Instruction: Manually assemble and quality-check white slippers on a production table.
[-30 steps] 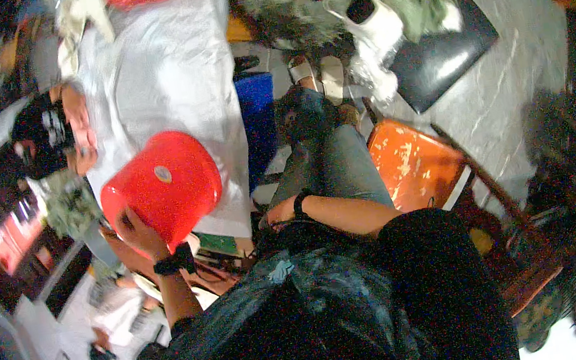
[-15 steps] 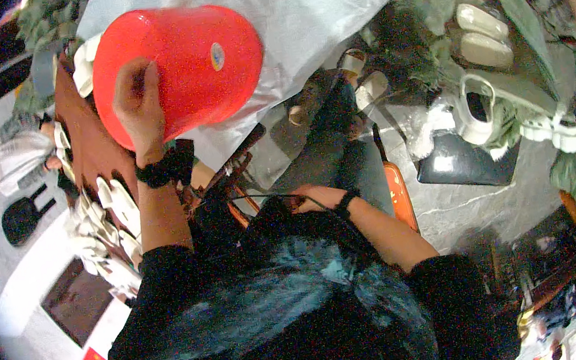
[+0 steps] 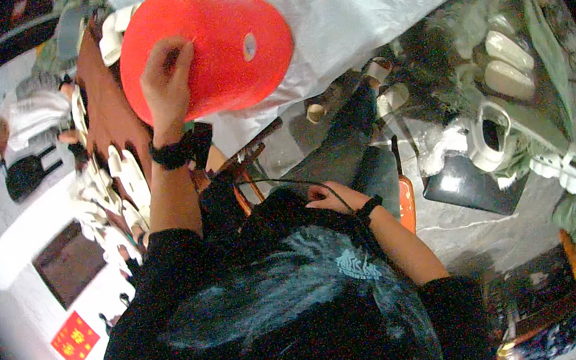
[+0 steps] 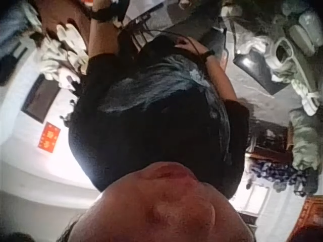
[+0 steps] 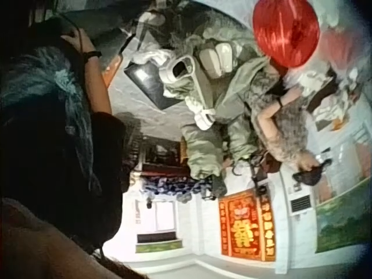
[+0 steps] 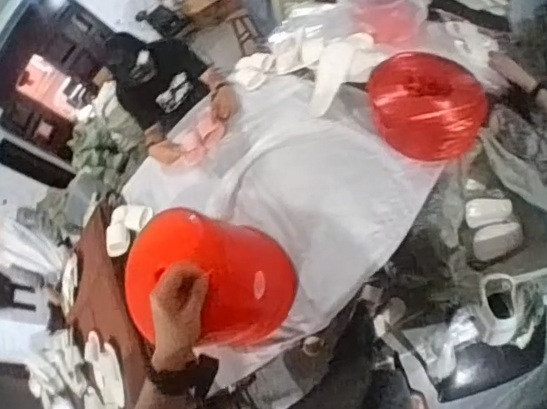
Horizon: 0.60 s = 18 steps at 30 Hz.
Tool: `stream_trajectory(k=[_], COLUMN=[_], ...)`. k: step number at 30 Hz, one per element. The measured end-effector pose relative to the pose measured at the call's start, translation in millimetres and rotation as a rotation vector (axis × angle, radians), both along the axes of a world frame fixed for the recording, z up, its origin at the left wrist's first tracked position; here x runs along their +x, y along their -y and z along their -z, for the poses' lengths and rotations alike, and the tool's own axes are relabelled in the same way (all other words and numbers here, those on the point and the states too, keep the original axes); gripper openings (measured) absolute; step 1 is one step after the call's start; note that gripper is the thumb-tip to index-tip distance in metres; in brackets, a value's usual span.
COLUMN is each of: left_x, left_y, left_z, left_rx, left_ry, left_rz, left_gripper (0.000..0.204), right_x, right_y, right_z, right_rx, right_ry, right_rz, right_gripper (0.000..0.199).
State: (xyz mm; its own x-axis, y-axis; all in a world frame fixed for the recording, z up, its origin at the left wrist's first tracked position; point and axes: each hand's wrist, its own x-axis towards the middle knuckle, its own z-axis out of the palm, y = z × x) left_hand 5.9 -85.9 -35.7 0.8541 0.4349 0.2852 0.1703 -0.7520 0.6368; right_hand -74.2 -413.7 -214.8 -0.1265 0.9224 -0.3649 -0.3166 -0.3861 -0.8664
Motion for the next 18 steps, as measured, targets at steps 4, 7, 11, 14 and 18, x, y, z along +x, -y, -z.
stream_trajectory(k=[4,7,11,14,18], left_x=[-6,-1,4,1,-2], left_y=[-6,-5,11,8,4], left_z=[4,8,-3,5,-6], left_rx=[-0.263,-0.156,-0.039,-0.095,-0.051], left_ry=[0.019,0.053,0.031,0.057,0.067], left_rz=[-0.177,-0.180,-0.162,-0.155,-0.108], left_gripper=[0.007,0.007,0.007,0.005,0.006], right_x=[2,4,-5,-13,-19], right_y=[-6,2,19,33,28], right_z=[-2,10,12,23,8], right_rx=[0.037,-0.038,0.000,-0.078,-0.228], right_ry=[0.021,-0.080,0.001,-0.048,-0.433], right_rz=[0.058,0.101,0.381,0.306,0.429], right_gripper=[0.040,0.040,0.027,0.024,0.022])
